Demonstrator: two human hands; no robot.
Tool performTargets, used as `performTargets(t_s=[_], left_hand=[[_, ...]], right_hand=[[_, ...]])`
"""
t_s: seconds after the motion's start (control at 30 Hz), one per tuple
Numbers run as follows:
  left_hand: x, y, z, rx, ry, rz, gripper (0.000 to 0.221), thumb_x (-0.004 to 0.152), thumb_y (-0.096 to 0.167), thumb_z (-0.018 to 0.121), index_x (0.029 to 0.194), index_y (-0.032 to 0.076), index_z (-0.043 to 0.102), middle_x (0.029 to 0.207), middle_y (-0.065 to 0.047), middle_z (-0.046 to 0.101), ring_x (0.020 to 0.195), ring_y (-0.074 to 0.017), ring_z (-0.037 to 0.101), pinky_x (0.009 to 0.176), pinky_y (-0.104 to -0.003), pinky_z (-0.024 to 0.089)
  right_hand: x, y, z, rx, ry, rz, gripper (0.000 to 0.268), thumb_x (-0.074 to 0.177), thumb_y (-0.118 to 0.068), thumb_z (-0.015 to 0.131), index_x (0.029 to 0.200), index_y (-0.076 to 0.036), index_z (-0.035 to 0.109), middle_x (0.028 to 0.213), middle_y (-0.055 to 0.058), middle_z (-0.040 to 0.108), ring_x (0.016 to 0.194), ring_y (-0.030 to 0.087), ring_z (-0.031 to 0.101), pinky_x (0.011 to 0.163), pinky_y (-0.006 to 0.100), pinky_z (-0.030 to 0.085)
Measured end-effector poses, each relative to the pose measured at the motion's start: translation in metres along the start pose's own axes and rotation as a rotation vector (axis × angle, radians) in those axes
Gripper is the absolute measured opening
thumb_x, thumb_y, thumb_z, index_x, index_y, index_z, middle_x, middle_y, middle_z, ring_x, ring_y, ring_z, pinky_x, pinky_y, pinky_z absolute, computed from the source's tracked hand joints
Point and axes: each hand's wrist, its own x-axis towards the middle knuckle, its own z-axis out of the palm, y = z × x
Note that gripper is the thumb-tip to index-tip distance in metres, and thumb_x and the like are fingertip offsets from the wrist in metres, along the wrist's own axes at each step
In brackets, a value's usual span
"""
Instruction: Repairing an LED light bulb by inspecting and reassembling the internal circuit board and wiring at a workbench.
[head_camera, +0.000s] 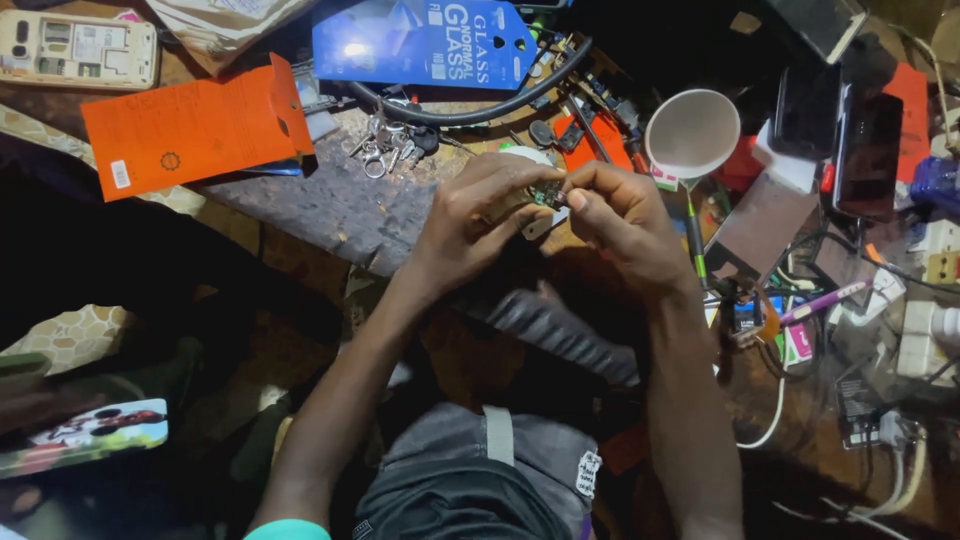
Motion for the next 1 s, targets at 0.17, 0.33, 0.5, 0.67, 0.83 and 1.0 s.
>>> performTargets(t_s=[0.17, 0.33, 0.5, 0.67, 0.83, 1.0], left_hand=[[0.001, 0.002, -0.003, -0.014, -0.026, -0.009, 0.033, 0.101, 0.01, 0.078, 0.133, 0.009, 0.074, 0.121, -0.015, 0.077, 0.122, -0.0348, 0.071, 0.113, -0.05, 0.05], [0.003, 0.002, -0.003, -0.024, -0.017, -0.004, 0.034, 0.1, 0.009, 0.079, 0.133, 0.007, 0.074, 0.121, -0.017, 0.077, 0.118, -0.0349, 0.072, 0.113, -0.05, 0.05], [0.003, 0.003, -0.003, -0.028, -0.003, -0.011, 0.036, 0.098, 0.013, 0.083, 0.133, 0.009, 0.074, 0.121, -0.013, 0.078, 0.12, -0.0331, 0.072, 0.114, -0.049, 0.05], [0.003, 0.006, -0.004, -0.038, 0.006, -0.002, 0.032, 0.099, 0.014, 0.082, 0.13, 0.009, 0.075, 0.119, -0.012, 0.078, 0.118, -0.0323, 0.073, 0.113, -0.047, 0.051], [0.002, 0.004, -0.003, -0.074, 0.014, 0.02, 0.032, 0.098, 0.012, 0.082, 0.129, 0.008, 0.075, 0.117, -0.013, 0.078, 0.117, -0.0339, 0.074, 0.112, -0.048, 0.052], [0.002, 0.002, -0.002, -0.052, 0.065, 0.021, 0.032, 0.096, 0.014, 0.085, 0.127, 0.01, 0.078, 0.117, -0.008, 0.078, 0.119, -0.0298, 0.072, 0.113, -0.044, 0.052]], right_hand=[[0.0, -0.002, 0.0, 0.013, -0.002, -0.016, 0.024, 0.107, -0.013, 0.059, 0.109, 0.009, 0.068, 0.058, 0.0, 0.046, 0.057, 0.002, 0.048, 0.057, 0.016, 0.035], [0.001, -0.002, 0.003, 0.025, 0.013, -0.031, 0.024, 0.106, -0.015, 0.06, 0.108, 0.008, 0.068, 0.057, 0.0, 0.045, 0.054, 0.001, 0.044, 0.055, 0.016, 0.032], [0.0, -0.005, 0.001, 0.046, 0.005, -0.036, 0.023, 0.106, -0.014, 0.06, 0.108, 0.008, 0.067, 0.055, 0.0, 0.045, 0.052, -0.001, 0.045, 0.056, 0.015, 0.034], [0.0, 0.0, 0.0, 0.046, -0.017, -0.052, 0.024, 0.106, -0.014, 0.06, 0.107, 0.009, 0.069, 0.055, 0.001, 0.047, 0.052, 0.002, 0.047, 0.057, 0.017, 0.037], [-0.001, 0.004, -0.003, 0.06, -0.018, -0.048, 0.023, 0.106, -0.011, 0.06, 0.106, 0.009, 0.07, 0.057, 0.003, 0.052, 0.056, 0.004, 0.056, 0.062, 0.018, 0.043], [-0.001, 0.008, -0.003, 0.061, -0.004, -0.02, 0.024, 0.108, -0.014, 0.059, 0.109, 0.007, 0.07, 0.065, 0.002, 0.055, 0.062, 0.004, 0.056, 0.066, 0.018, 0.043]])
